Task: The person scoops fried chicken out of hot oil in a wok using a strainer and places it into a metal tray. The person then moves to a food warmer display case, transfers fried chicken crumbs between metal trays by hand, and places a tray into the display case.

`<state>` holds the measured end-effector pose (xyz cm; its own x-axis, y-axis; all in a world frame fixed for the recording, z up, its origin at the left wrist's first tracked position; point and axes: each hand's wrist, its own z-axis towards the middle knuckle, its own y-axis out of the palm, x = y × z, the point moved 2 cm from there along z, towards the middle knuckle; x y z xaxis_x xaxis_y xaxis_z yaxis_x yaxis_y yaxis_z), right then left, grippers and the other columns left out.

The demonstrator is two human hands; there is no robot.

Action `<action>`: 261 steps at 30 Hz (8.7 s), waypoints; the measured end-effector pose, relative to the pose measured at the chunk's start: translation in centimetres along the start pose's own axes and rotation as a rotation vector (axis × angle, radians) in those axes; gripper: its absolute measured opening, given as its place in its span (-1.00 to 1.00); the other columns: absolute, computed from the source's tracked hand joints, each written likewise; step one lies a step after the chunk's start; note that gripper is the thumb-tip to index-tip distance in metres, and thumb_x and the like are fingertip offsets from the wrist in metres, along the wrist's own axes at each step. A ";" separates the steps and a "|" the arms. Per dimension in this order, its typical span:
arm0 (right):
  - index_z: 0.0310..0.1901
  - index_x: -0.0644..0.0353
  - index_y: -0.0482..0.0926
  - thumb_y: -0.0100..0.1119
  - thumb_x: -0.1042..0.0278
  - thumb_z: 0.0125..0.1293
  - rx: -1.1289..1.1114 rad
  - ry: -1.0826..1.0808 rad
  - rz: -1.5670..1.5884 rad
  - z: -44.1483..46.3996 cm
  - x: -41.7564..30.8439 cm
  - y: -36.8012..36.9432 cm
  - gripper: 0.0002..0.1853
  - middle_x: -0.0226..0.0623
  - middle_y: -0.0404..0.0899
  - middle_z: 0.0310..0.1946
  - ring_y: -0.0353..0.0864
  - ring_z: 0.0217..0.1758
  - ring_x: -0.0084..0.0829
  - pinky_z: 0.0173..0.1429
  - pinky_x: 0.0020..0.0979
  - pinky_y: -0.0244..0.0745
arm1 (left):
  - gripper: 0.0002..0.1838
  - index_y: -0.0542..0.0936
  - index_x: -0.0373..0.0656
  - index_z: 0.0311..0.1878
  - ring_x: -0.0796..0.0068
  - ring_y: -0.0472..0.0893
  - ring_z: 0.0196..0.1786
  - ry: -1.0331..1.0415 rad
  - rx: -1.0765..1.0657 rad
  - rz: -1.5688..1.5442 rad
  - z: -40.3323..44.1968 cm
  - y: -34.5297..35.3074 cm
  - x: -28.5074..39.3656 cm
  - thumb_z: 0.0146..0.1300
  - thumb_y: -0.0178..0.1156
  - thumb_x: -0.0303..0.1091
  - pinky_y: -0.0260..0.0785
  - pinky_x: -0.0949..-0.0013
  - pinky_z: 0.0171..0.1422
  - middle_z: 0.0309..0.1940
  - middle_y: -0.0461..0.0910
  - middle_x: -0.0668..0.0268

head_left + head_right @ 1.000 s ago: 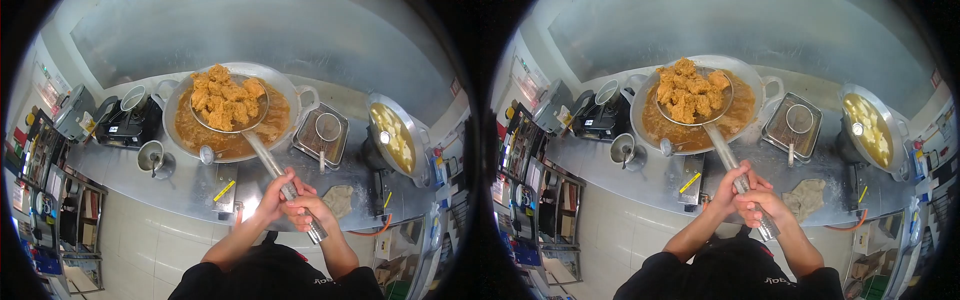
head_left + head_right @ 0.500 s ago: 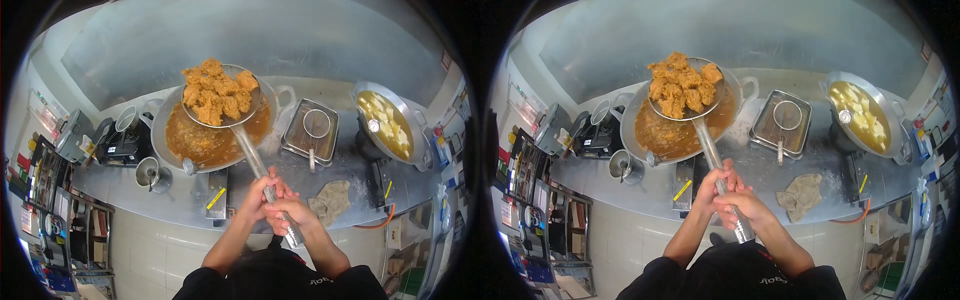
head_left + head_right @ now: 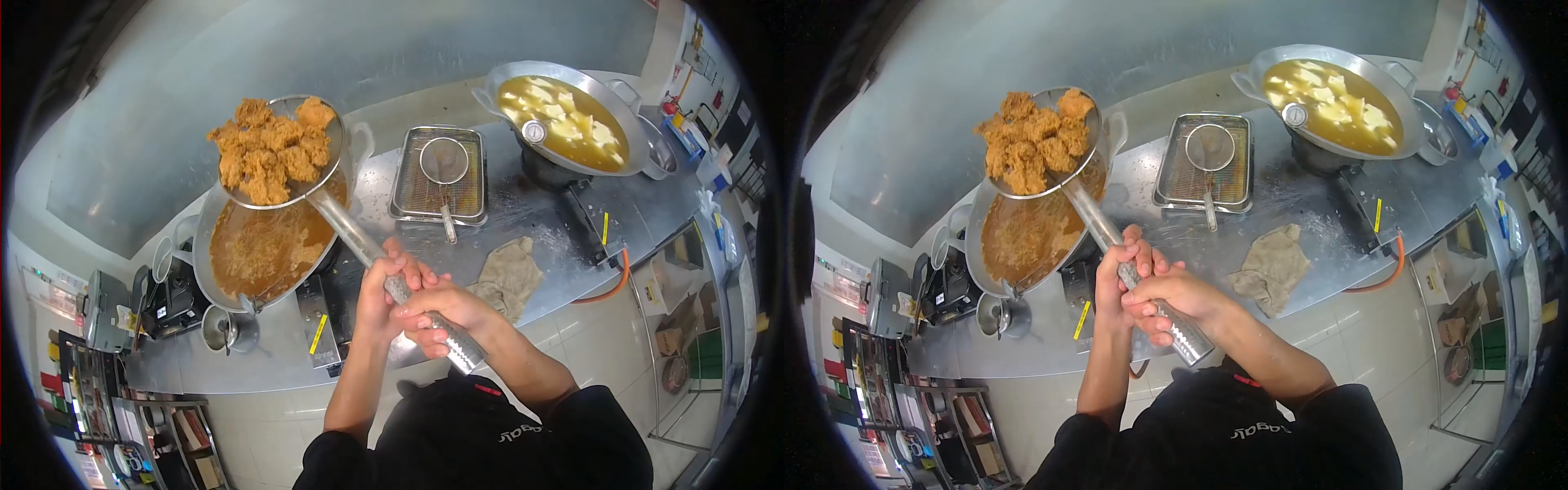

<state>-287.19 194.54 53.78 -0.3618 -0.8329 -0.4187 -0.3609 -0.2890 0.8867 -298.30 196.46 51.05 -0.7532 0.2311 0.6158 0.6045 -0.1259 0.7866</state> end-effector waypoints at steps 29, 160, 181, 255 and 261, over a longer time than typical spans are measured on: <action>-0.22 0.16 0.37 0.03 0.45 0.28 0.178 -0.341 -0.001 -2.0 -7.9 -15.6 -0.92 -0.48 0.32 -0.62 0.33 -0.72 -0.61 -0.66 -0.48 0.30 | -0.80 0.31 -0.10 -0.52 0.47 0.47 -0.38 -0.382 -0.222 -0.050 16.1 -1.7 -12.2 0.18 0.02 -0.29 0.47 0.19 0.11 -0.59 0.36 0.38; -0.47 0.15 0.47 -0.04 0.19 0.36 0.204 0.751 -2.253 32.0 -8.3 4.8 -0.71 -0.49 0.33 -0.69 0.19 -0.70 -0.57 -0.60 -0.46 0.11 | -0.71 0.57 -0.20 -0.23 0.64 0.22 -0.70 -0.544 1.278 0.269 -48.0 -43.8 -23.1 0.31 0.09 -0.13 0.09 0.51 -0.67 -0.62 0.35 0.40; -0.40 0.18 0.51 0.00 0.17 0.36 0.301 0.507 -1.932 29.2 -6.2 5.8 -0.72 -0.48 0.32 -0.70 0.12 -0.73 -0.63 -0.64 -0.46 -0.02 | -0.77 0.56 -0.19 -0.23 0.66 0.20 -0.70 -0.496 1.322 0.238 -47.4 -45.2 -21.9 0.23 0.10 -0.22 0.05 0.53 -0.66 -0.65 0.31 0.44; -0.26 0.42 0.55 -0.04 0.43 0.25 1.471 -0.013 -2.511 -5.0 -18.2 -14.5 -0.78 0.14 0.62 -0.30 0.66 -0.27 0.04 -0.25 -0.10 0.58 | -0.75 0.56 -0.12 -0.25 0.69 0.16 -0.72 -0.651 0.974 0.651 -38.0 -46.3 -18.4 0.31 0.09 -0.14 0.04 0.55 -0.68 -0.67 0.27 0.49; -0.24 0.30 0.50 -0.14 0.41 0.32 1.658 0.093 -2.650 -5.3 -16.7 -12.5 -0.80 -0.01 0.64 -0.38 0.68 -0.30 -0.03 -0.26 -0.09 0.59 | -0.75 0.56 -0.13 -0.24 0.67 0.19 -0.69 -0.691 1.023 0.591 -37.5 -45.5 -18.1 0.30 0.10 -0.14 0.09 0.54 -0.63 -0.66 0.28 0.49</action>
<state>-272.06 209.56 50.71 0.9240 -0.0653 0.3769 0.3814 0.2320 -0.8948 -321.91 161.79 5.82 -0.2194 0.8604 0.4600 0.9349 0.3201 -0.1529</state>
